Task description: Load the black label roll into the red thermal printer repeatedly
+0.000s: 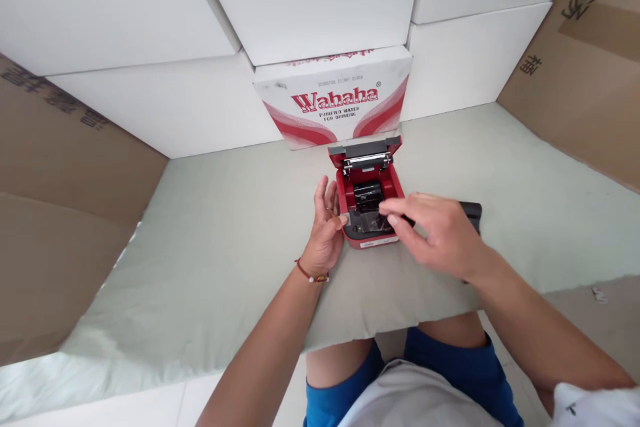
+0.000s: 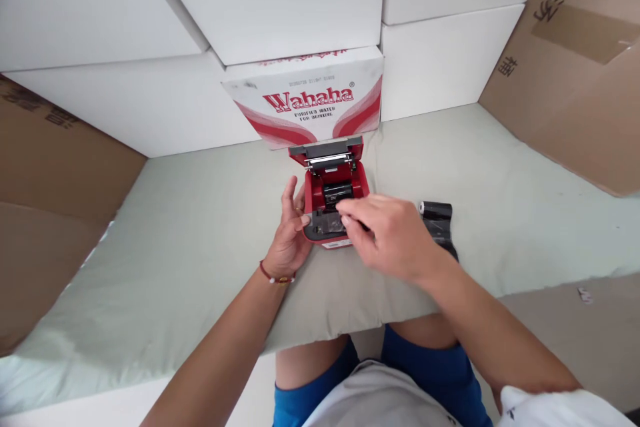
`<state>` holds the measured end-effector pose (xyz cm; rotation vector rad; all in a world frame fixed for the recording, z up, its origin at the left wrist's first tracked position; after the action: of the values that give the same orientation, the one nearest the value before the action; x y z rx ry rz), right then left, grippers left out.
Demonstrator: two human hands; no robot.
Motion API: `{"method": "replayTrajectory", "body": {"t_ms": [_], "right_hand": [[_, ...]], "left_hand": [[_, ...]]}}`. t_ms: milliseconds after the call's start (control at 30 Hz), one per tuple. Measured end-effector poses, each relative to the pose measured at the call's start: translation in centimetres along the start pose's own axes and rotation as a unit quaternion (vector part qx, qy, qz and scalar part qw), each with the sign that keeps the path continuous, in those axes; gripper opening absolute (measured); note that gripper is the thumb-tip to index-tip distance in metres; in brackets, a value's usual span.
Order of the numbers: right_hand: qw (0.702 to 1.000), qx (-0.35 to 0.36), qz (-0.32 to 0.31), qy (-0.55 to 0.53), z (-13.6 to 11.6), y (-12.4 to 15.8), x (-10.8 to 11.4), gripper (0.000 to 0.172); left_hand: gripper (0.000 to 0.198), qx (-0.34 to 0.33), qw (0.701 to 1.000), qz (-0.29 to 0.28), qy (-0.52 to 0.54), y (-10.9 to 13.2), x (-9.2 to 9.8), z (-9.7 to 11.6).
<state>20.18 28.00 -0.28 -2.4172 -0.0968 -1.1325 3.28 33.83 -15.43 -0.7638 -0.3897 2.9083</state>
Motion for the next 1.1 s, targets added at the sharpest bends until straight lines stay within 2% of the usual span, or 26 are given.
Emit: {"method": "replayTrajectory", "body": {"t_ms": [100,167,233,333,400,500,567,633,667,733,767,833,900,967,1033,1100], "right_hand": [[0.982,-0.116,-0.098,0.111,1.6,-4.3,-1.7,0.029],[0.943,-0.160,-0.184,0.226,2.5,-6.6,-3.8,0.031],[0.904,-0.174,-0.255,0.294,3.0,-8.2,-6.1,0.028],[0.888,-0.177,-0.289,0.312,2.8,-9.6,-8.4,0.025],[0.887,-0.178,-0.285,0.316,2.4,-9.6,-8.9,0.024],[0.894,-0.180,-0.252,0.325,1.5,-8.4,-6.9,0.027],[0.917,-0.168,-0.196,0.305,0.7,-7.1,-3.5,0.030],[0.952,-0.146,-0.124,0.237,0.4,-5.8,0.8,0.026],[0.964,-0.146,-0.107,0.196,0.9,-4.9,2.7,0.024],[0.962,-0.197,-0.118,0.147,3.7,-3.0,5.0,0.029],[0.955,-0.227,-0.130,0.140,5.5,-2.1,5.5,0.031],[0.938,-0.267,-0.171,0.137,8.6,-0.1,4.9,0.033],[0.929,-0.266,-0.228,0.122,10.4,1.7,2.8,0.032],[0.930,-0.247,-0.255,0.095,11.1,3.1,0.8,0.033],[0.941,-0.242,-0.222,0.077,11.9,3.8,0.4,0.038],[0.951,-0.261,-0.142,0.089,13.5,4.1,1.8,0.041]], "left_hand": [[0.082,-0.009,1.000,-0.001,-0.001,0.0,-0.1,-0.1],[0.077,-0.019,1.000,0.002,-0.002,-0.1,-0.1,-0.1],[0.075,-0.028,1.000,-0.001,-0.004,-0.2,0.0,-0.1],[0.078,-0.032,0.999,-0.008,-0.012,-0.4,0.0,-0.2],[0.080,-0.031,0.999,-0.011,-0.015,-0.4,0.1,-0.4],[0.080,-0.029,0.999,-0.004,-0.014,-0.4,0.2,-0.4],[0.077,-0.032,0.999,-0.005,-0.015,-0.4,0.0,-0.2],[0.075,-0.036,0.999,-0.012,-0.016,-0.4,-0.2,0.1],[0.074,-0.037,0.999,-0.014,-0.016,-0.4,-0.3,0.2],[0.072,-0.034,0.999,-0.014,-0.011,-0.4,-0.3,0.3],[0.072,-0.031,0.999,-0.011,-0.010,-0.4,-0.3,0.4],[0.071,-0.028,1.000,-0.006,-0.010,-0.5,-0.1,0.4],[0.071,-0.026,1.000,-0.005,-0.015,-0.5,0.0,0.4],[0.069,-0.025,0.999,-0.007,-0.021,-0.5,0.1,0.5],[0.067,-0.023,0.999,-0.009,-0.024,-0.4,0.2,0.5],[0.065,-0.021,0.999,-0.007,-0.026,-0.3,0.5,0.5]]}}
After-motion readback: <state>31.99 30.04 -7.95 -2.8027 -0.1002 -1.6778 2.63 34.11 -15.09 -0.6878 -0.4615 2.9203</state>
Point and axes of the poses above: each hand's wrist, its own y-axis away from the middle knuckle, its own x-axis out of the back of the hand, z = x × y, the point moved 10 cm from there along -y, towards the middle knuckle, and after that the axes turned 13 degrees about -x, right-handed, at the moved point
